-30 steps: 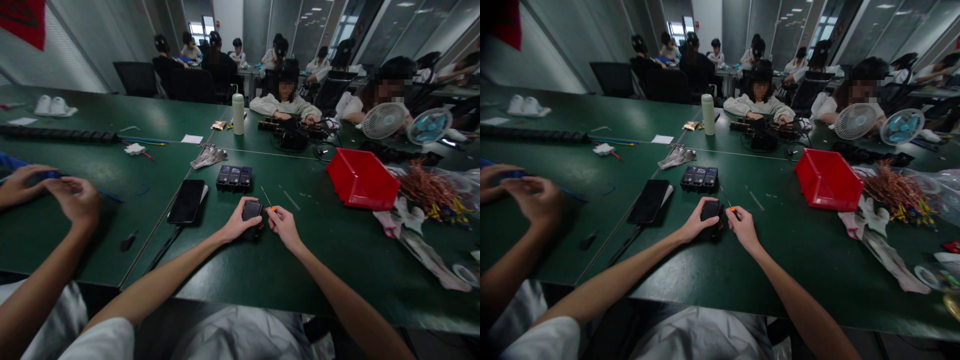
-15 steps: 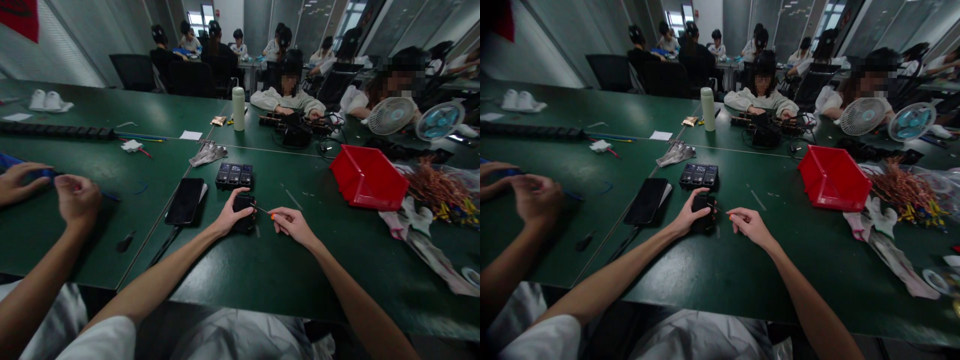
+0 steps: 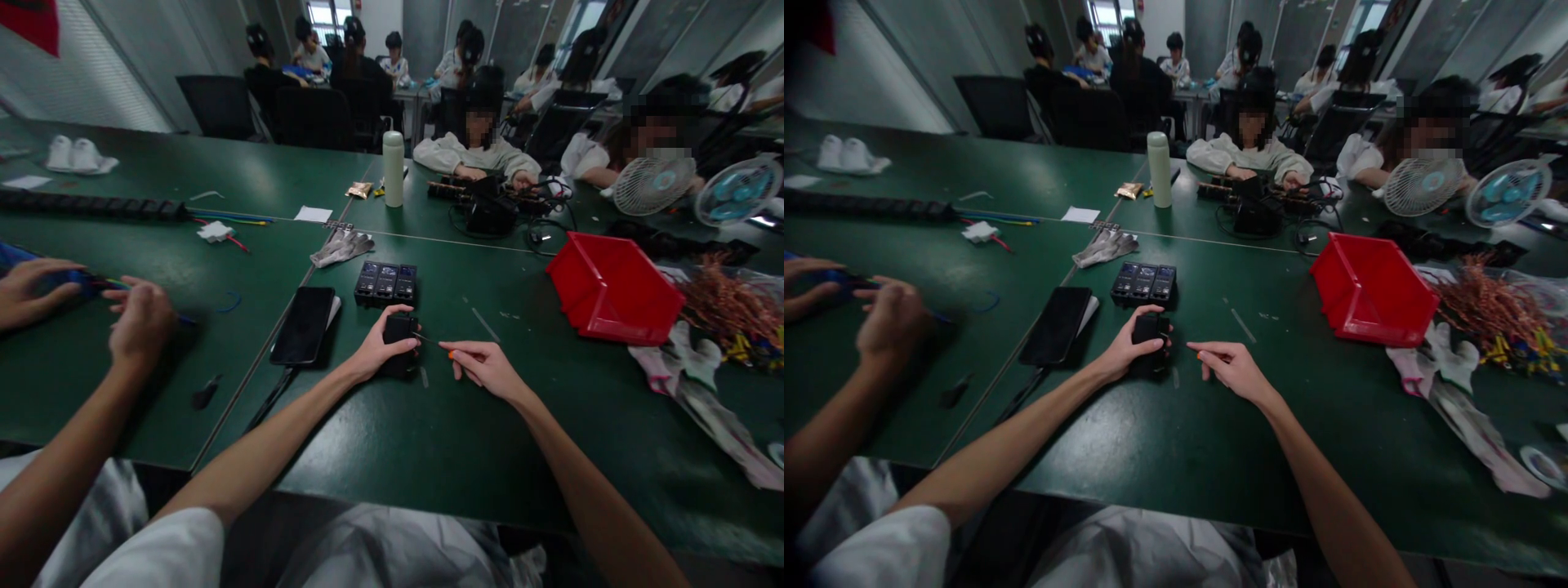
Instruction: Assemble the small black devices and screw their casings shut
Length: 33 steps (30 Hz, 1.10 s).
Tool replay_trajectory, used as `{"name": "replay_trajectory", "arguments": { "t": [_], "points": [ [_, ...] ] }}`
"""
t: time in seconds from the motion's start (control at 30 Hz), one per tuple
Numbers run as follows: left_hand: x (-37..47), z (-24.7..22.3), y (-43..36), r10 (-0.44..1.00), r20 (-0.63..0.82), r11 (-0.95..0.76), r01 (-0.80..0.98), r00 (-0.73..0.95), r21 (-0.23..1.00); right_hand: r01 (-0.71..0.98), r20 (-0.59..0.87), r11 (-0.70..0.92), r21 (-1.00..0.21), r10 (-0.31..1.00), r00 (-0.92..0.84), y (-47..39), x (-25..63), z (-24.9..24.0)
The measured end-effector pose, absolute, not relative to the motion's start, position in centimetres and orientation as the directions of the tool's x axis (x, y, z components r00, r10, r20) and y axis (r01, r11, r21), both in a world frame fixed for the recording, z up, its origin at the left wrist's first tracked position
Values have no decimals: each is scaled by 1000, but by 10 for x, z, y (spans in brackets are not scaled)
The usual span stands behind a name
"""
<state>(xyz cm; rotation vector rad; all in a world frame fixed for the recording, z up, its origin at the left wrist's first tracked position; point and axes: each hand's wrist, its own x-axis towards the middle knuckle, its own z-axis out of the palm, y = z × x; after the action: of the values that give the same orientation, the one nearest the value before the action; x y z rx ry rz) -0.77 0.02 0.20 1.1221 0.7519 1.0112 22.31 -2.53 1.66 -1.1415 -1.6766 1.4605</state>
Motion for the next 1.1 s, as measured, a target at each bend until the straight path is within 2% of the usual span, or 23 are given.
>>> {"name": "replay_trajectory", "arguments": {
  "t": [0.43,1.1],
  "points": [
    [-9,4,-1,921,-9,125,-274,389,954,144,-107,-47,-989,889,-446,-26,222,16],
    [-11,9,-3,851,-65,355,-477,522,804,97,-76,-39,-995,903,-424,-30,213,12]
  ]
}}
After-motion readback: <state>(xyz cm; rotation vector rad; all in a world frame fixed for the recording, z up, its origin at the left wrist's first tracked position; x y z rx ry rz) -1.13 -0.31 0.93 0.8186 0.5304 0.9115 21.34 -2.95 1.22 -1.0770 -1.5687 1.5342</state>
